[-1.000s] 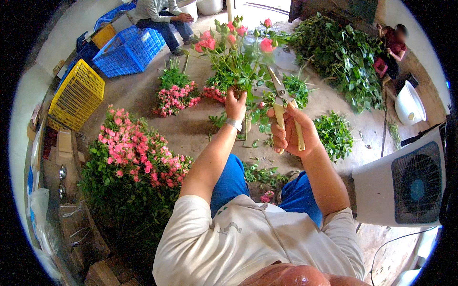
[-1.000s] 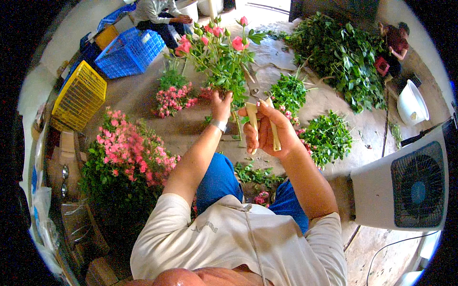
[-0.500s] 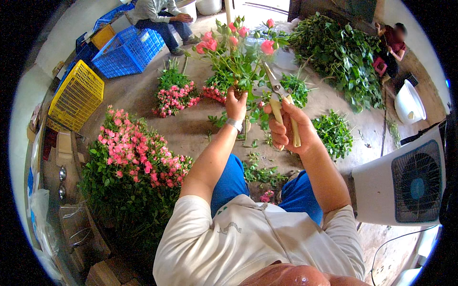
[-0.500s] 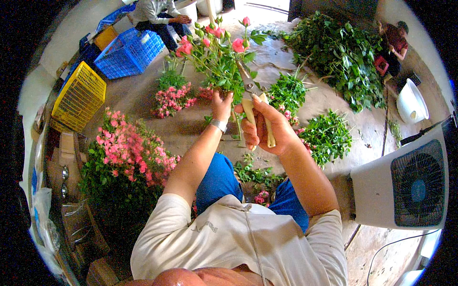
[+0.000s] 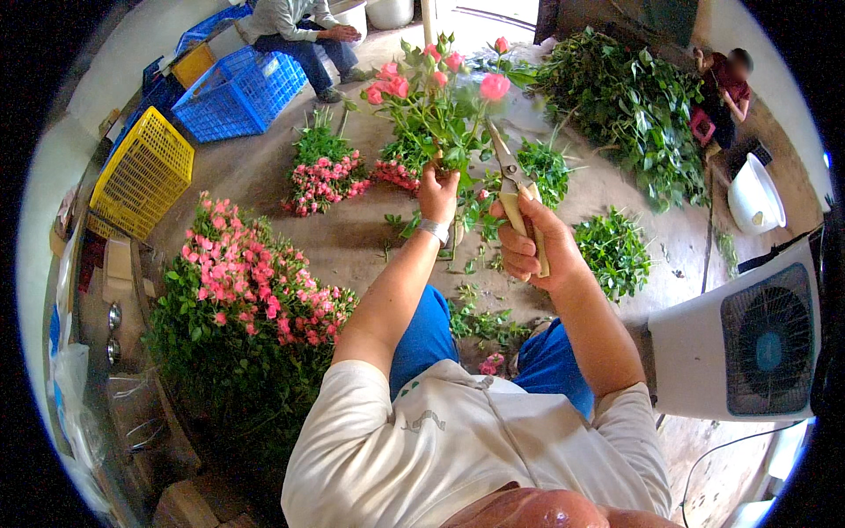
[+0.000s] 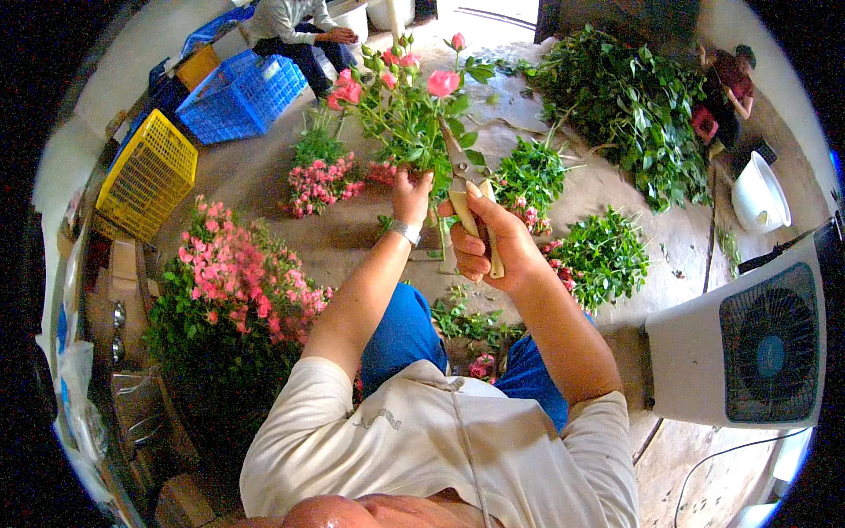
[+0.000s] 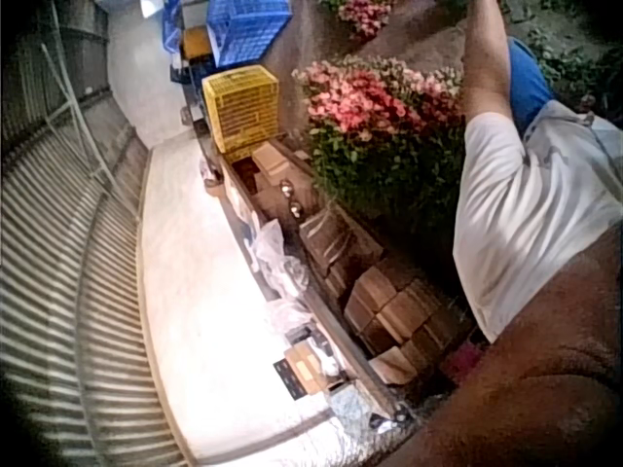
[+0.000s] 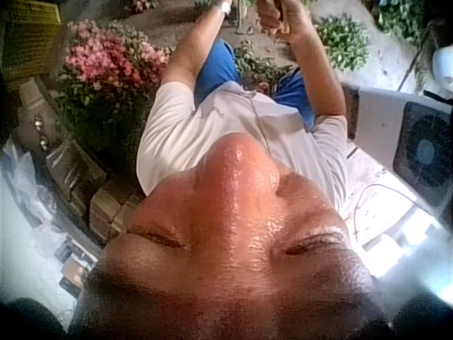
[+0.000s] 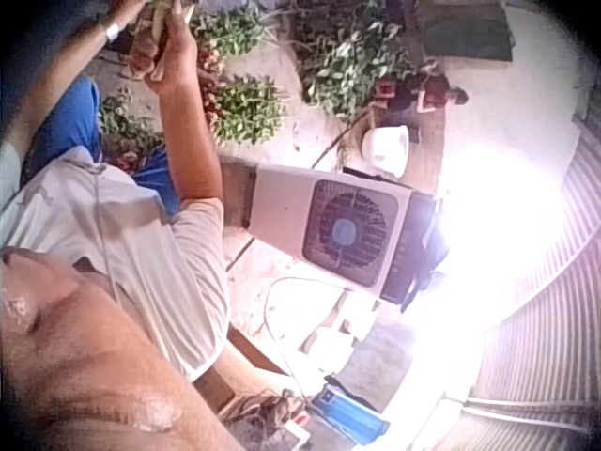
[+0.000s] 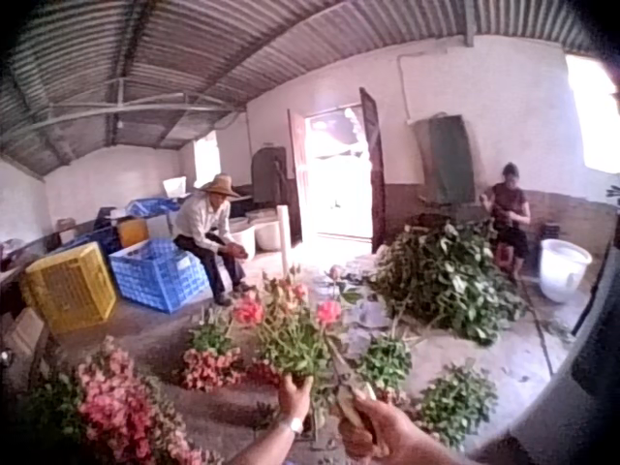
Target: The person sits on the floor and uses pruning shears to trim leaves and side stems from pink rose stems. They handle the stems one at a time, cutting away foliage and placing the trimmed stems into a pile on the floor.
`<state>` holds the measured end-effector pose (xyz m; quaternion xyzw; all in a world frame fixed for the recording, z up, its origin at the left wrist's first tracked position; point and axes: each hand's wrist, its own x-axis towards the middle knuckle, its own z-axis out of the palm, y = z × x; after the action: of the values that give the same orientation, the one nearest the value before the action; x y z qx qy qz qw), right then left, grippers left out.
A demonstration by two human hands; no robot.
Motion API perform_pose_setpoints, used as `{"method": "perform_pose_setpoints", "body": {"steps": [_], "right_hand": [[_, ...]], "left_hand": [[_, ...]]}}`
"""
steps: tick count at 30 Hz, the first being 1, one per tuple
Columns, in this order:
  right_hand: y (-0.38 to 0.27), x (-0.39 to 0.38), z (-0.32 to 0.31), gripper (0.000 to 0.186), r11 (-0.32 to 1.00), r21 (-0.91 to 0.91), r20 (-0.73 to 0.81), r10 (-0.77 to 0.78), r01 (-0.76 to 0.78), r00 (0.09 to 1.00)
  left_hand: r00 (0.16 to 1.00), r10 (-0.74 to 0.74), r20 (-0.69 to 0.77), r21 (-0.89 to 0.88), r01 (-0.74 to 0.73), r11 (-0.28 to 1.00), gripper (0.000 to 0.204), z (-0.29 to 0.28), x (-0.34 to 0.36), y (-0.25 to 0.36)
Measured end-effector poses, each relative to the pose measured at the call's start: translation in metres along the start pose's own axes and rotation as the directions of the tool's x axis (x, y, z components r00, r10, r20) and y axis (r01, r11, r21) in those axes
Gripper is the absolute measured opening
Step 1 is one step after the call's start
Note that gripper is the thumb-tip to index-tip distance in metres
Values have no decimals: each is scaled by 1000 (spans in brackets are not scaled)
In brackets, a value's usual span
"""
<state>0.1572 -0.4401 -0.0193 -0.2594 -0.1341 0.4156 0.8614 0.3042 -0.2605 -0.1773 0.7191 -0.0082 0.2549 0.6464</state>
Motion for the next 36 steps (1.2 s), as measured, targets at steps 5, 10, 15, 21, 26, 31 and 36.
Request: {"method": "perform_pose_setpoints", "body": {"steps": [5, 10, 15, 21, 26, 31, 36], "right_hand": [[1, 7, 32, 49, 966, -250, -206, -122, 68, 971], [-12, 13, 35, 51, 955, -284, -243, -161, 89, 957], [-13, 10, 33, 51, 954, -284, -199, -160, 99, 967], [-9, 14, 40, 49, 957, -275, -267, -172, 96, 948], [-18, 9, 12, 48, 992, -79, -112, -108, 100, 988], [-3, 4, 39, 52, 989, -137, -165, -75, 53, 983], [3, 17, 51, 55, 995, -100, -95, 16, -26, 995]], "left_hand": [[999, 2, -42, -69, -5, 998, 32, -1, -4, -3], [996, 82, -38, 48, -81, 996, 32, 1, -6, -4], [999, 45, -27, 18, -45, 999, 32, 4, -8, 5], [997, 53, -55, 34, -51, 998, 32, -1, -7, -3], [993, 115, -30, 79, -113, 991, 32, 4, -18, 22], [993, 110, -50, 53, -108, 993, 33, 5, -10, 4], [978, -174, 115, -512, 208, 834, 35, 7, 22, -92]]}}
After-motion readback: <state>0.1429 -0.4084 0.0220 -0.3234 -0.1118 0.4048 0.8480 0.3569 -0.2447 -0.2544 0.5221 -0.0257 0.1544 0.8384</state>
